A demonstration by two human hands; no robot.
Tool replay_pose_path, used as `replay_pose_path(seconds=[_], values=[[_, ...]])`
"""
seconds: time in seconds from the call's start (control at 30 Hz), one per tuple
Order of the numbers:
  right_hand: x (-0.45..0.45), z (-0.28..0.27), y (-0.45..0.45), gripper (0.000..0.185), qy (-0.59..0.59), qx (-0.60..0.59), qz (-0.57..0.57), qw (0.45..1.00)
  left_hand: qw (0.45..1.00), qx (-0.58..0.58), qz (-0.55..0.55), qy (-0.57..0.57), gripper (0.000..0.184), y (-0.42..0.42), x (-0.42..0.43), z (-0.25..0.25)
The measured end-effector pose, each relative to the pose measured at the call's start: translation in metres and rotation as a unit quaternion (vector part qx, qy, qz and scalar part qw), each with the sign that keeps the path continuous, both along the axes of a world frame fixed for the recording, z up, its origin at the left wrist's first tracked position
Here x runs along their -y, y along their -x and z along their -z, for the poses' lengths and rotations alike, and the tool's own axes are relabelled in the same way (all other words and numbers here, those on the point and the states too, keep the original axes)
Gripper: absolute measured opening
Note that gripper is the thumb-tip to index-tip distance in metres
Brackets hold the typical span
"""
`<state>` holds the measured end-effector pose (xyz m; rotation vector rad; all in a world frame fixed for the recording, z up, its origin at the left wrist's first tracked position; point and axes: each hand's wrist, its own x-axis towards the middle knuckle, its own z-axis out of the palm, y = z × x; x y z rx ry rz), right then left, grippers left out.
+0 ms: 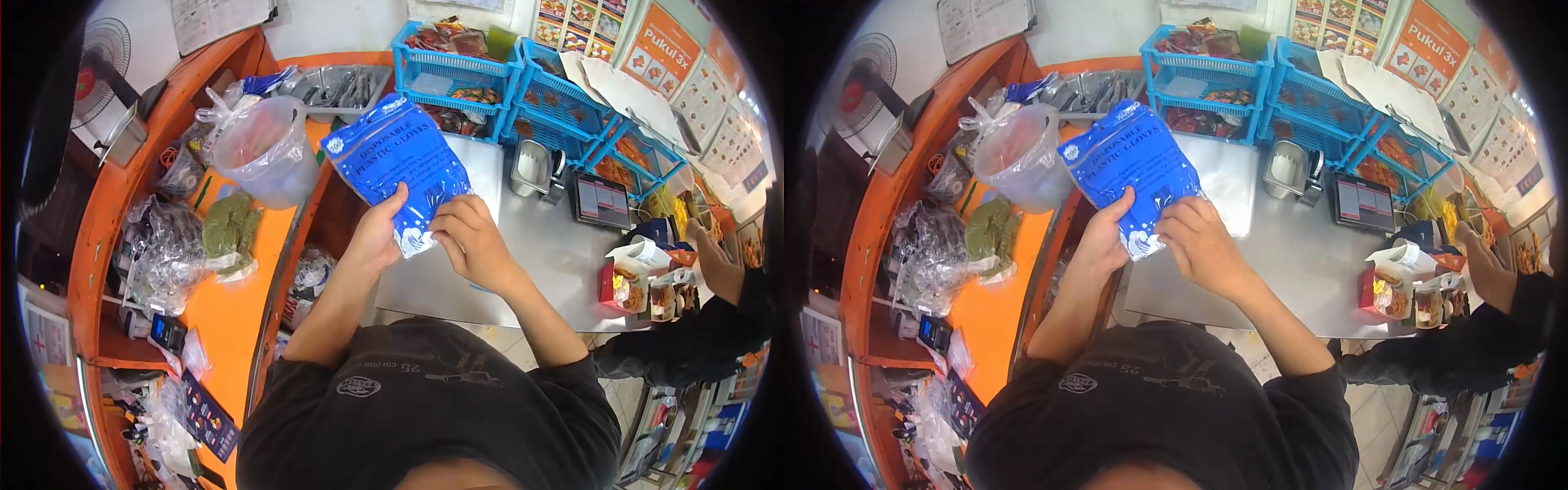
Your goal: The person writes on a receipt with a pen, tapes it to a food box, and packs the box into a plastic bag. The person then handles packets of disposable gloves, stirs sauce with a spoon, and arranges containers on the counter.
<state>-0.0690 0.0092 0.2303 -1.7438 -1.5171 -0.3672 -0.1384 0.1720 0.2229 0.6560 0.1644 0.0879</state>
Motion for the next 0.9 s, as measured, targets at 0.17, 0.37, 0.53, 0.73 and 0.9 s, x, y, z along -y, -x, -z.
replay_pose_path(seconds=[0.17,0.37,0.53,0.73,0.9], values=[[0.01,0.012,-0.015,0.019,0.003,0.015,-0.024,1.0,0.997,-0.044,-0.002,-0.061,0.034,-0.014,0.012,0.009],[-0.003,0.026,-0.022,0.019,-0.028,-0.005,-0.029,0.999,0.997,-0.06,-0.027,-0.044,0.032,-0.025,0.009,0.016],[-0.012,0.04,-0.018,0.015,0.085,-0.004,-0.059,0.995,0.974,-0.081,-0.132,-0.168,0.033,-0.031,0.002,0.023],[-0.01,0.097,0.012,0.014,0.186,-0.141,-0.115,0.966,0.965,0.013,-0.21,-0.159,0.039,-0.043,-0.062,0.013],[-0.041,0.018,-0.021,0.026,-0.023,-0.015,0.049,0.998,0.979,-0.046,-0.139,-0.138,0.034,-0.044,-0.037,0.027]])
